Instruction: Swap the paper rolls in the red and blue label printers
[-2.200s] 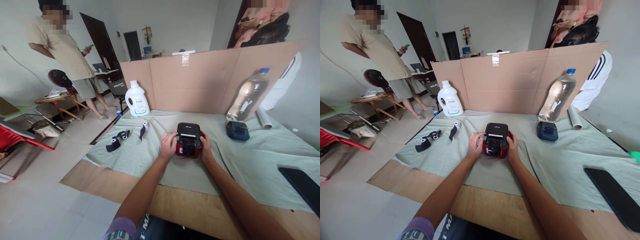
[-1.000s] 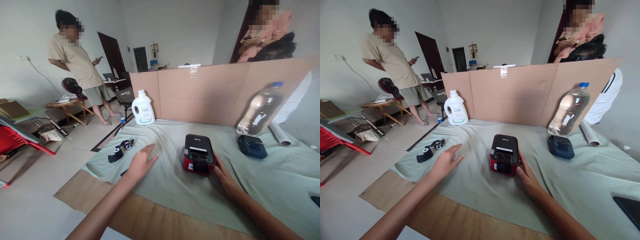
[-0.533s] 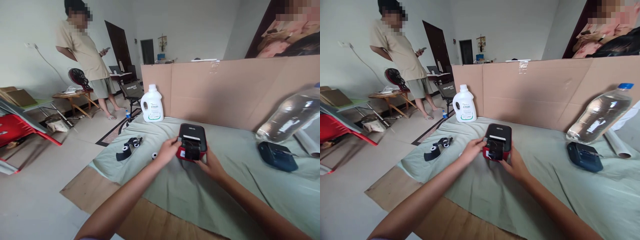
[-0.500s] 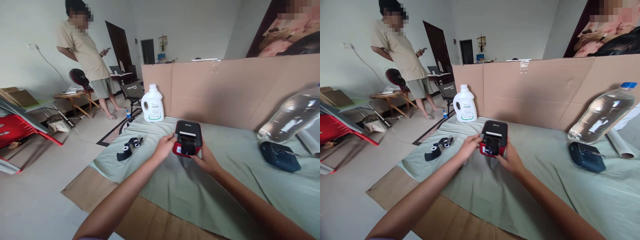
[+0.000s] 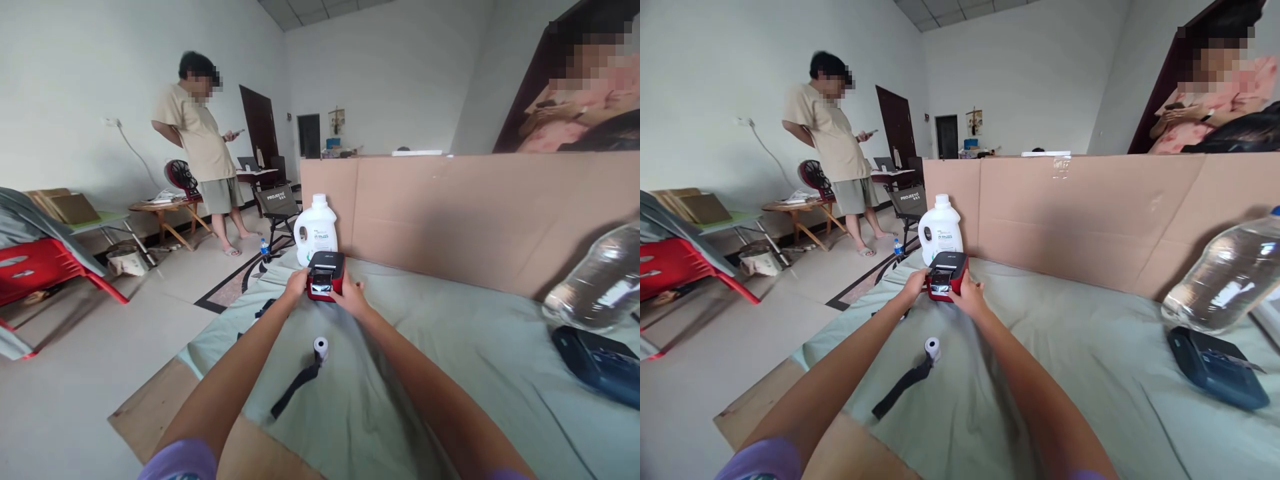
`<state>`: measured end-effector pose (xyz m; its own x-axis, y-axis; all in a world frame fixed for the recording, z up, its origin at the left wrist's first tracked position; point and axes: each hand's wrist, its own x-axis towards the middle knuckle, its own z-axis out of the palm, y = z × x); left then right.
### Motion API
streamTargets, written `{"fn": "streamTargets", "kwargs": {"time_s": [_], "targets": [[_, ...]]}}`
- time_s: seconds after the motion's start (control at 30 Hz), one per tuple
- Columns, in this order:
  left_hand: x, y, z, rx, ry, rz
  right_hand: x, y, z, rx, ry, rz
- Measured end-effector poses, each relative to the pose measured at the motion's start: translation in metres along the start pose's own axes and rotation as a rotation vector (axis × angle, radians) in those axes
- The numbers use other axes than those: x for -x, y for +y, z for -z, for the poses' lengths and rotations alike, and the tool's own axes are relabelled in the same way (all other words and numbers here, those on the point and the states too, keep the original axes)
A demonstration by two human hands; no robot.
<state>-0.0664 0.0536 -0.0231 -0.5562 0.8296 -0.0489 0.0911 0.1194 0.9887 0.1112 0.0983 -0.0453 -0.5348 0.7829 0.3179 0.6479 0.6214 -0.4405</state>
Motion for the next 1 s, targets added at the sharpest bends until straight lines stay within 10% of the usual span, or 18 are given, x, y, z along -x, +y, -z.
{"fn": "streamTargets", "kwargs": {"time_s": [0.23, 0.43, 0.6, 0.73, 1.0], "targets": [[0.055, 0.008, 0.03, -0.189, 0.107, -0.346, 0.076, 0.049, 0.022, -0.044, -0.057, -0.099], [0.165, 0.012, 0.021, -0.159, 0.058, -0.75, 0.213, 0.164, 0.126, 0.056, 0.174, -0.172], [0.248, -0.008, -0.07, -0.434, -0.501, -0.679, 0.282, 0.23, 0.214, 0.419, 0.843, -0.607], [0.284, -0.023, -0.139, -0.775, -0.907, -0.911, 0.298, 0.257, 0.232, 0.418, 0.981, -0.814], [0.299, -0.042, -0.129, -0.983, -1.116, -1.053, 0.302, 0.272, 0.218, 0.278, 0.743, -0.961]]}}
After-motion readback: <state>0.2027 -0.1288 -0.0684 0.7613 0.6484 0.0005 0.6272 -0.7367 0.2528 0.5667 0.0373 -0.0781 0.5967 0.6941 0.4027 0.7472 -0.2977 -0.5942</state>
